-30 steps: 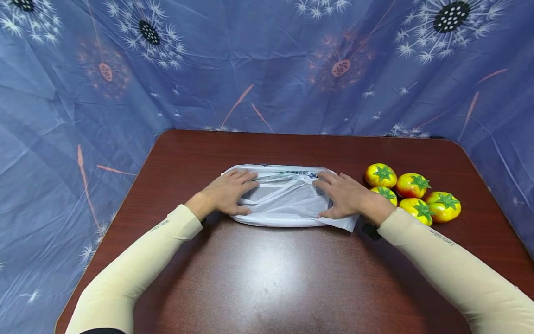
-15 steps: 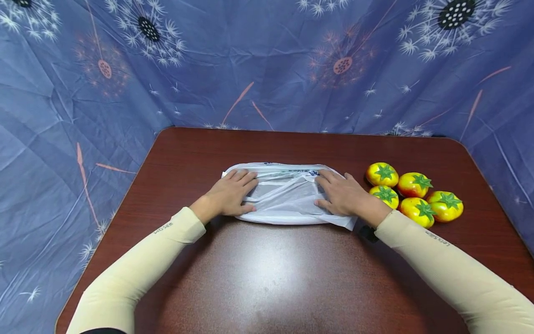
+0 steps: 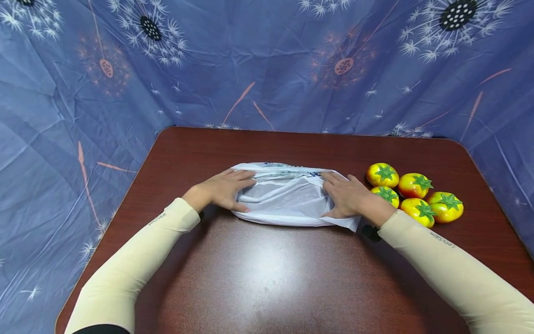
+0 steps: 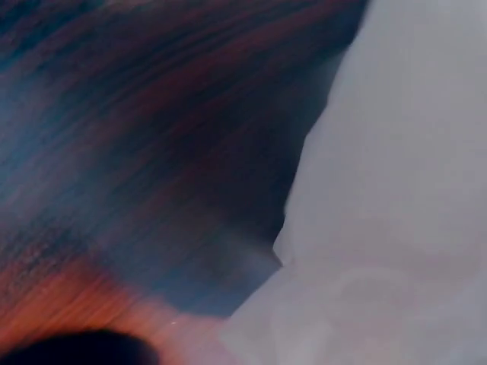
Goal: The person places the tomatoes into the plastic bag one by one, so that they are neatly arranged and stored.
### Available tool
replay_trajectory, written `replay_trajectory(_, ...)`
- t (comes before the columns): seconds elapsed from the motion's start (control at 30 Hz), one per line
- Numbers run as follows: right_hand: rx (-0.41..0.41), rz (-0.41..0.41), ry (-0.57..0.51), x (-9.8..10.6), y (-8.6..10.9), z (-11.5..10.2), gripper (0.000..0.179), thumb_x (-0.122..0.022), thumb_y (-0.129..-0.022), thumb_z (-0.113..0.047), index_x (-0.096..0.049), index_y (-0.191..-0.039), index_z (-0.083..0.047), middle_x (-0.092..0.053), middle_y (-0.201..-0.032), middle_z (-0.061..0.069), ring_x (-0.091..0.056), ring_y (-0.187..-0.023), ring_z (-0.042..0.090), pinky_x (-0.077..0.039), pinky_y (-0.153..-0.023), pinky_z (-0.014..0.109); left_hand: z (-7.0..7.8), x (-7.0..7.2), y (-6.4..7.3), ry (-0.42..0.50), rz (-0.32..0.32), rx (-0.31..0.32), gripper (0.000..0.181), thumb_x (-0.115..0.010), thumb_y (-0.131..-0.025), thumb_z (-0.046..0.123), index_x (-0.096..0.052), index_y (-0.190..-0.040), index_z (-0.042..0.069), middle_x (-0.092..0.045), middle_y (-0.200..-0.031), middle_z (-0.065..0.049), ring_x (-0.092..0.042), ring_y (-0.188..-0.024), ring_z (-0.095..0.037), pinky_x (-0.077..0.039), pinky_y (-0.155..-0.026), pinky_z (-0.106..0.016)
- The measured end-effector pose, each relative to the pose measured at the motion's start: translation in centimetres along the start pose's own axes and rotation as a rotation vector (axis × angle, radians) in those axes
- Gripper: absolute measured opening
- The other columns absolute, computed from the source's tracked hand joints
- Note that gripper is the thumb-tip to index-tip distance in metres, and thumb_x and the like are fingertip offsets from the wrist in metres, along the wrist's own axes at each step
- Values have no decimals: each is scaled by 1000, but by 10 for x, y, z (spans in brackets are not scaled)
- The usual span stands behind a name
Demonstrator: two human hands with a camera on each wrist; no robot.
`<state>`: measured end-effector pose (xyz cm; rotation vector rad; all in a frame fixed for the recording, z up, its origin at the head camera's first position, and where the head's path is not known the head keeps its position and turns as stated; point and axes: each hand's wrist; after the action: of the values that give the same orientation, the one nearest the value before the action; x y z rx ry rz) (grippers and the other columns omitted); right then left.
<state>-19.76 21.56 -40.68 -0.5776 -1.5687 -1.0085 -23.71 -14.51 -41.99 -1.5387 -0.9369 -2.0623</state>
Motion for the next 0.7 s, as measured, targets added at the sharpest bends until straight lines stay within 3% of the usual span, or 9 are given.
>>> replay_trajectory(0.1,-8,-10,2,1,1,-1,60,-72,-78,-61,-55,-104,-10,-30,-161,20,-30,-148,39,-30,-110,71,2,-1,0,-68,46,-22,85,-68,-81,61,-44,-150,17,-29,-164,-3,-25,-154,-24,-17,-127,-47)
replay_trajectory(0.27,-21,-15,10,2,1,-2,59,-72,-78,-62,-56,-104,-11,-32,-160,21,-31,-147,40,-31,-109,71,8,2,2,-263,156,-83,76,-66,-83,61,-51,-143,16,-40,-159,-5,-34,-149,-29,-23,-124,-48)
replay_trajectory(0.4,-31,-22,7,3,1,-3,58,-72,-78,-61,-56,-103,-11,-32,-160,21,-31,-148,41,-31,-109,71,10,3,2,-344,221,-125,69,-63,-86,58,-54,-139,14,-46,-154,-6,-37,-147,-30,-23,-123,-50)
replay_trajectory(0.53,-28,-24,9,3,0,-5,59,-72,-78,-61,-57,-105,-10,-32,-160,21,-31,-147,42,-33,-108,70,9,2,4,-375,138,-113,75,-58,-89,61,-47,-147,16,-39,-159,-4,-32,-150,-28,-21,-124,-51)
replay_trajectory(0.7,-53,-48,13,3,0,-4,65,-71,-78,-62,-57,-115,-10,-30,-161,19,-30,-148,41,-32,-111,68,7,-1,2,-329,-8,-37,83,-49,-91,68,-31,-157,21,-24,-167,1,-23,-155,-24,-20,-125,-50)
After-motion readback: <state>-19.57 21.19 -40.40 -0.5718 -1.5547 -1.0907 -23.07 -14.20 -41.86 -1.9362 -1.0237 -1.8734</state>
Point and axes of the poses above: each hand's wrist, its own y-axis away from the middle knuckle, its own x-axis out of the back of the hand, z = x × y
